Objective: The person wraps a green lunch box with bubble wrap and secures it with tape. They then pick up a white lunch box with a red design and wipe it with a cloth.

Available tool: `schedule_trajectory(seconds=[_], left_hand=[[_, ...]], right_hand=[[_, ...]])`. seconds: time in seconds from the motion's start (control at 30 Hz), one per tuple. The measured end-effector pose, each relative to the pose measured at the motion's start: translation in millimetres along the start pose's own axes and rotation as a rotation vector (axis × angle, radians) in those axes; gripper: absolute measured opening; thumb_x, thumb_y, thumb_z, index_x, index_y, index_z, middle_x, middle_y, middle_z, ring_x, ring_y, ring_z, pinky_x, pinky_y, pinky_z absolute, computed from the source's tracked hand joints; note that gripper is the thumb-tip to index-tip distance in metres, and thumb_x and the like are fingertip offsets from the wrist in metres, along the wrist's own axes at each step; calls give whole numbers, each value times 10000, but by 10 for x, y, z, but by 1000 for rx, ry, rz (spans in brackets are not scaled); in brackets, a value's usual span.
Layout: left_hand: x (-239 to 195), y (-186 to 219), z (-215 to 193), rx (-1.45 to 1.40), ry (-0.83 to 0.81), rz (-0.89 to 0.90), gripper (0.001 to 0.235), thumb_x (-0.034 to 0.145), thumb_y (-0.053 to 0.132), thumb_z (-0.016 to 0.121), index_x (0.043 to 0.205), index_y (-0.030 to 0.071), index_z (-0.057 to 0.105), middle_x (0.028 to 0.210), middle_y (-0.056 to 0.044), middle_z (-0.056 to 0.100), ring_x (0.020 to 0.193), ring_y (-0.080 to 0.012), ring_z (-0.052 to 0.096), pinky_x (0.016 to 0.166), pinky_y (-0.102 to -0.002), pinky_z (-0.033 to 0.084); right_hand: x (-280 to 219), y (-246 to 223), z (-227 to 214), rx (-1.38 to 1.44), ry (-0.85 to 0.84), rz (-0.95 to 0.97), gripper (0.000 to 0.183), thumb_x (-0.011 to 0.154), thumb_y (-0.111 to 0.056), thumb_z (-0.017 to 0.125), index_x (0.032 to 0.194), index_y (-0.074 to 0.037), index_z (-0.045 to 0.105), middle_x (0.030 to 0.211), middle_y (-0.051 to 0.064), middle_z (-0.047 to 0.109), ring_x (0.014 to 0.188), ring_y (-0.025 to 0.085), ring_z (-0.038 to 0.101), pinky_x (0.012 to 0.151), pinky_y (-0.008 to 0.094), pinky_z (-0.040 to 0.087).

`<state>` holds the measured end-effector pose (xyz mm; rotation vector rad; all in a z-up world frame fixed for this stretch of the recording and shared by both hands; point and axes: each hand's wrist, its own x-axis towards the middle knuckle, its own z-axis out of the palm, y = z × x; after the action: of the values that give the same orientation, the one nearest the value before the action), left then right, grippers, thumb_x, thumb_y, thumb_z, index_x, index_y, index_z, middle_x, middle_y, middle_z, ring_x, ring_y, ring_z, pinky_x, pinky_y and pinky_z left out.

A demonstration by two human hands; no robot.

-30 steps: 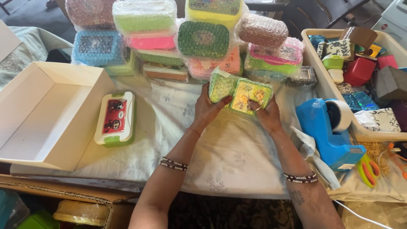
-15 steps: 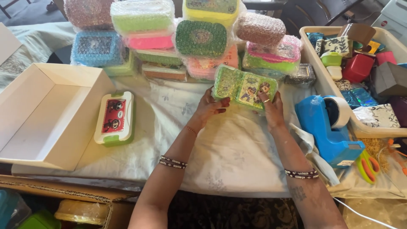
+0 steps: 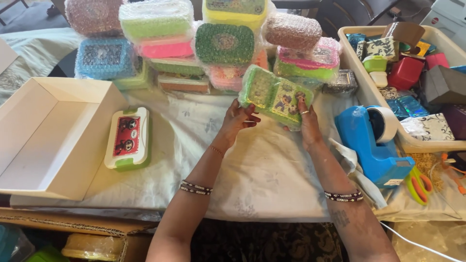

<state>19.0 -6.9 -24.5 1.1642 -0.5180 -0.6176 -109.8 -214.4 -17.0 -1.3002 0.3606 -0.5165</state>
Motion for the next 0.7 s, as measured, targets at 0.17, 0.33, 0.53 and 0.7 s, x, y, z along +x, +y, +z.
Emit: schedule_trajectory(seconds=[0.17,0.33,0.53,0.7], left_hand=[[-58,67,52,-45,-14,-25,616,884,507,704,1345,157,493,1077,-71,683,870,-189,724,763,-355,584],[-5,-81,45,28,-43,-23,648,903,473,736,1357,82,492,1075,-96,685,876,-192,726,751,-350,599],[34,-282,40,233,-156,-6,728,872,364,774,1470,151,416,1043,-54,660,819,-133,675,702,-288,549],[-3,-291,84,375,-265,79,669,875,351,797,1430,110,511,999,-39,675,775,-114,622,686,-302,526]], right_hand=[[118,143,-138,6,30,41,662,941,-555,558,1418,-112,438,1218,63,649,1022,177,686,692,374,619],[270,320,-324,-3,167,-142,514,1025,-430,625,1347,-30,651,1309,64,671,1148,108,632,995,264,479],[150,109,-235,400,65,-161,485,1002,-403,625,1344,-59,599,1293,68,671,1184,192,632,994,357,534],[8,-504,-38,409,149,-296,477,968,-376,662,1375,-156,545,1301,17,650,1183,163,634,909,329,548]])
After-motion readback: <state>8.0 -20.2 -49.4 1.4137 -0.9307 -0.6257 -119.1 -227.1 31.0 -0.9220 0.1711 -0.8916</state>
